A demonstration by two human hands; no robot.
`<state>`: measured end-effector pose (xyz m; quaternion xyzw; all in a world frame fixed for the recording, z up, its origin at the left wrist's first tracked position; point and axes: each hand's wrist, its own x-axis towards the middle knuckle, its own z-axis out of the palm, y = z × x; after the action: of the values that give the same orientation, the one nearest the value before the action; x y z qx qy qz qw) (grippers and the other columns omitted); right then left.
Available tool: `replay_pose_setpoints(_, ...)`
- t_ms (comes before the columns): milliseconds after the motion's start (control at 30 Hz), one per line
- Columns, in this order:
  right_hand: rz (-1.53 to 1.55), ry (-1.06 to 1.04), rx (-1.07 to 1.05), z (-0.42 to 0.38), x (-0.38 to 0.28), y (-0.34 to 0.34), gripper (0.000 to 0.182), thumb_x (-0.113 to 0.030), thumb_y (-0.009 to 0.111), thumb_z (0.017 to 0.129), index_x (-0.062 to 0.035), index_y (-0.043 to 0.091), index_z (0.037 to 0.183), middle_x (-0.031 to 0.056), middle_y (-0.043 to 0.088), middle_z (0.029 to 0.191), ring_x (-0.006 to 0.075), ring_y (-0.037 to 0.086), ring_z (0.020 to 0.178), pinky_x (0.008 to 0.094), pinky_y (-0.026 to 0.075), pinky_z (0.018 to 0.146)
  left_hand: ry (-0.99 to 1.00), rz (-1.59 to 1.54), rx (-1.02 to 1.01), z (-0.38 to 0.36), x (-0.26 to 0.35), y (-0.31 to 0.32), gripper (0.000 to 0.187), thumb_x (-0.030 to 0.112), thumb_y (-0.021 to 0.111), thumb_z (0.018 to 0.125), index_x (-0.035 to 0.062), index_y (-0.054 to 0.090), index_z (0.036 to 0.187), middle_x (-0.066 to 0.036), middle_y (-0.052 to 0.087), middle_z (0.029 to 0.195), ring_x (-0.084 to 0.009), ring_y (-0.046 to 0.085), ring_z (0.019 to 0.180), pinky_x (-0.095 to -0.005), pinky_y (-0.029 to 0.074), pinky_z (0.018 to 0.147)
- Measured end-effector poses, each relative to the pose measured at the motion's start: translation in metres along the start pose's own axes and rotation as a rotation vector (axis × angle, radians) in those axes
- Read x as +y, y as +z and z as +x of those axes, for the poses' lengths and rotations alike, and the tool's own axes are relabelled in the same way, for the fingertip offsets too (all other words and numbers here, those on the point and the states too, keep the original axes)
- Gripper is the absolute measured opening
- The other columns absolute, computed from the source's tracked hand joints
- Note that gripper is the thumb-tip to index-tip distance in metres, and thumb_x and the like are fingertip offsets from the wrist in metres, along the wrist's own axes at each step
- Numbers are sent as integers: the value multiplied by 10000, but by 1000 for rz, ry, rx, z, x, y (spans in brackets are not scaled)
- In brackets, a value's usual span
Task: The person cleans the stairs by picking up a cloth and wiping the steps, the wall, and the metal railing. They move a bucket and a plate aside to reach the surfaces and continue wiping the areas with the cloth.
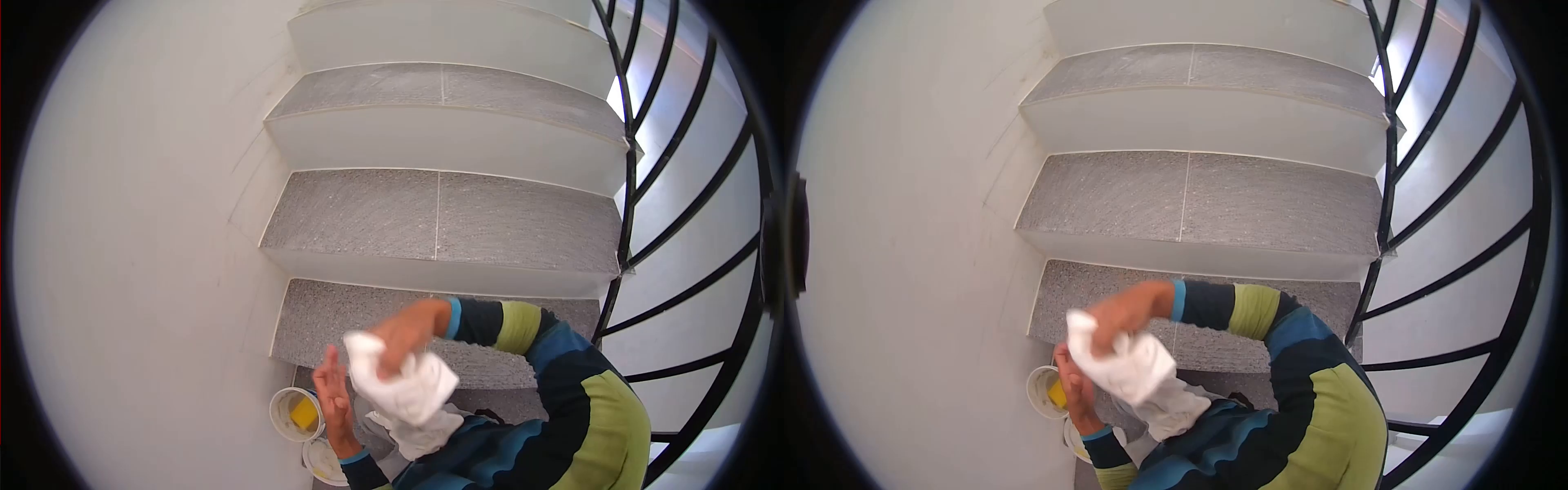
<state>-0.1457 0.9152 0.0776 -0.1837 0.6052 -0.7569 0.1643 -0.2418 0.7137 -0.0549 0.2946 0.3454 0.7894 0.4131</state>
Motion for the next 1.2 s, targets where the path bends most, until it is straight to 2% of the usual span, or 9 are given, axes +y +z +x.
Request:
replay_pose_setpoints(200, -455, 97, -326, -42, -35, 31, 203, -139, 537, 771, 60, 564, 802, 96, 567, 732, 172, 541, 710, 323, 444, 633, -346, 812, -430, 5, 30, 34, 491, 198, 765, 652, 0, 568, 1056, -121, 606, 1029, -154, 561, 942, -300, 433, 819)
replay_pose_setpoints(267, -1311, 34, 132, -99, -45, 37, 261, -218, 527, 815, 38, 554, 862, 167, 579, 756, 273, 566, 705, 367, 437, 639, -348, 938, -378, -5, 26, -4, 398, 198, 763, 658, -7, 612, 964, -81, 640, 860, -136, 585, 779, -272, 463, 720)
replay_pose_setpoints(333, -1325, 659, 363, -117, -64, 53, 368, -218, 556, 801, 28, 544, 1073, 217, 598, 978, 334, 575, 916, 396, 443, 757, -338, 873, -314, -15, 43, 1, 377, 196, 759, 667, -7, 608, 946, -77, 625, 842, -137, 572, 778, -275, 457, 721)
replay_pose_setpoints(433, -1191, -129, 566, -136, -6, 48, 556, -253, 600, 797, 3, 427, 1260, 224, 560, 1119, 322, 556, 1029, 411, 423, 859, -17, 833, -198, -15, 54, 37, 364, 219, 717, 721, 0, 558, 964, -53, 569, 823, -146, 525, 762, -276, 434, 721)
replay_pose_setpoints(567, -885, -13, 651, -67, 70, 109, 850, -263, 661, 771, -18, 120, 1380, 217, 376, 1318, 318, 370, 1232, 381, 299, 1010, 38, 699, -127, -2, 47, 106, 544, 373, 688, 745, 7, 469, 1082, -68, 540, 946, -164, 517, 814, -287, 429, 750)
replay_pose_setpoints(667, -400, 183, 643, -42, 95, 116, 785, -223, 653, 774, -4, 177, 1359, 194, 332, 1345, 289, 340, 1249, 372, 292, 1019, 48, 562, -256, 13, 47, 110, 672, 443, 689, 725, 9, 423, 1163, -100, 528, 1060, -201, 529, 925, -325, 435, 829)
replay_pose_setpoints(767, -571, -278, 985, -45, 71, 114, 719, -164, 618, 795, -4, 195, 1354, 185, 420, 1273, 263, 419, 1186, 364, 346, 982, -98, 147, -365, 12, 30, 78, 782, 434, 711, 687, -1, 374, 1242, -129, 499, 1159, -232, 518, 1013, -343, 421, 890)
replay_pose_setpoints(900, -300, -743, 1341, -51, 45, 79, 495, -60, 539, 826, 12, 362, 1283, 150, 528, 1139, 217, 498, 1084, 340, 401, 934, -449, 467, -706, -39, -78, -11, 910, 388, 755, 628, -20, 324, 1317, -149, 469, 1249, -240, 507, 1074, -320, 396, 928)
replay_pose_setpoints(1200, -1077, -508, 1979, -185, 7, 9, 319, -73, 473, 846, 18, 498, 1151, 145, 565, 1068, 232, 565, 966, 350, 440, 880, -285, 254, -254, -15, -57, 90, 418, 218, 611, 759, -63, 574, 1068, -107, 629, 915, -146, 584, 783, -251, 452, 676)
